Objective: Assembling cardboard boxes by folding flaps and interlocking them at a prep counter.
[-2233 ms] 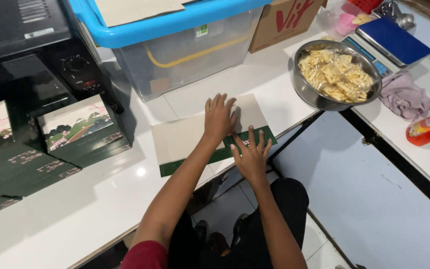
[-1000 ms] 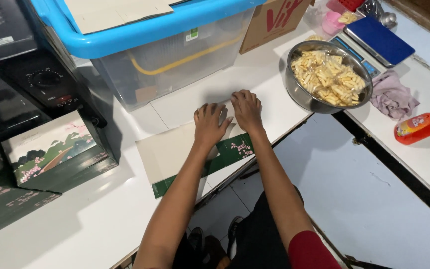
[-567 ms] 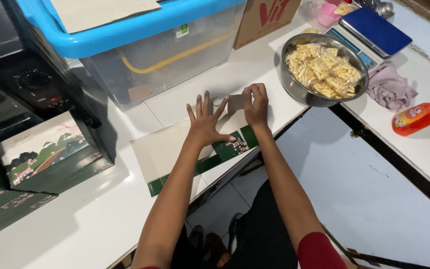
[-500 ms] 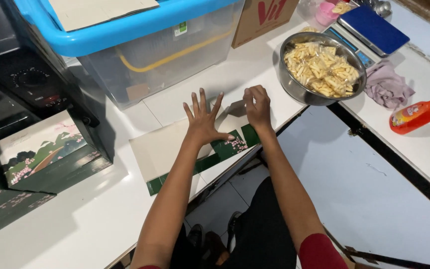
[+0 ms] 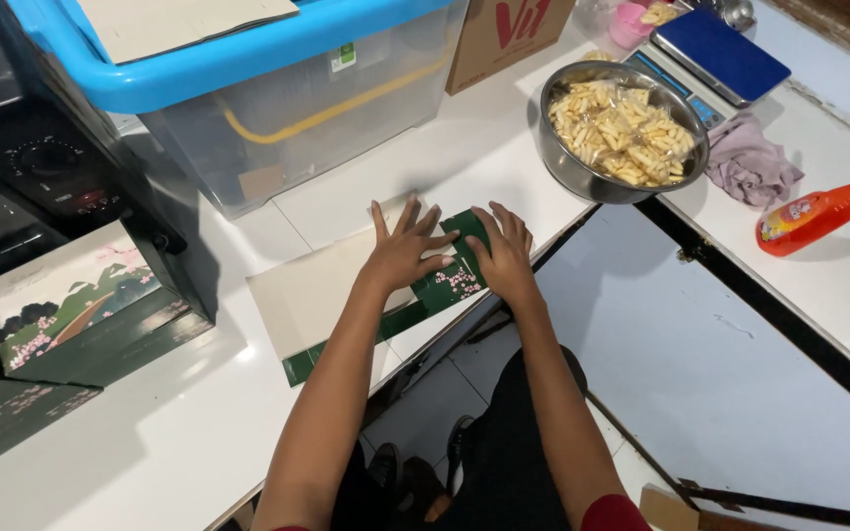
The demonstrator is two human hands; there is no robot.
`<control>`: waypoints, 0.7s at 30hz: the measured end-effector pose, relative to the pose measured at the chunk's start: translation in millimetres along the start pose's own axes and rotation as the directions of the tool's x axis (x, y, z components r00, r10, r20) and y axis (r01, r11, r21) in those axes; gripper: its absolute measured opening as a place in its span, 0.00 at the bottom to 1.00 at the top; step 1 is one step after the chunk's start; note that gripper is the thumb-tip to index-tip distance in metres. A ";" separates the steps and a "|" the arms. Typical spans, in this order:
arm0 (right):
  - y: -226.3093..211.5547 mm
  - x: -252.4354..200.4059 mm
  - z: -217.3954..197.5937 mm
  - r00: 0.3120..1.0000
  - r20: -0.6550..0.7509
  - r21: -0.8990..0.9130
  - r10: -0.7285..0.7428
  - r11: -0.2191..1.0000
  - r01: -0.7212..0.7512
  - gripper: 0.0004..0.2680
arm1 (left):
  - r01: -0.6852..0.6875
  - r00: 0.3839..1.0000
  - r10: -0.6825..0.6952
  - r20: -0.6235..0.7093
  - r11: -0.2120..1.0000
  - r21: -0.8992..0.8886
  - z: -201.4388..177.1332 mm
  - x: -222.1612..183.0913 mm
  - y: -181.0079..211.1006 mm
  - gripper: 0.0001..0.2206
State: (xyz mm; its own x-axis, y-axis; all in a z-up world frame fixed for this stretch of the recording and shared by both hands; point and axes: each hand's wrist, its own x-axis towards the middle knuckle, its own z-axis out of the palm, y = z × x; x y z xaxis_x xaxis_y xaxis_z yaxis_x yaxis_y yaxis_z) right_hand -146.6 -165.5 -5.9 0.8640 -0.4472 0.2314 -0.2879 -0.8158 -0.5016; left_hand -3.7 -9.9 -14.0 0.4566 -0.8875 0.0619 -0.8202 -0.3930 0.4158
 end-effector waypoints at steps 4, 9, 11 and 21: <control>-11.5 -0.5 0.2 0.998 0.007 -0.029 -0.061 0.998 0.062 0.19 | 0.006 1.000 -0.005 0.029 1.000 -0.027 -0.8 2.6 -3.0 0.23; 12.1 -3.5 21.8 0.990 0.130 -0.193 -0.047 0.979 0.072 0.18 | 0.042 0.999 -0.043 -0.002 0.987 -0.153 -11.3 0.6 1.2 0.24; -4.1 -8.3 13.6 0.988 0.154 -0.215 -0.031 0.975 0.064 0.18 | 0.093 0.993 -0.103 -0.053 0.982 -0.165 -24.7 -4.4 4.4 0.31; -9.5 -15.4 19.4 0.993 0.082 -0.078 0.084 0.994 -0.078 0.19 | 0.158 0.913 -0.259 -0.314 0.937 -0.312 -28.2 -4.0 -7.0 0.34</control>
State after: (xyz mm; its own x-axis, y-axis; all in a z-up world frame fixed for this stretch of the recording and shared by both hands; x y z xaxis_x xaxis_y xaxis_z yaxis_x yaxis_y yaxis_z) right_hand -149.1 -143.7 -20.9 0.8677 -0.4827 0.1188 -0.3857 -0.8045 -0.4517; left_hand 10.0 3.2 8.4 0.7380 -0.6331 0.2336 -0.5881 -0.4335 0.6828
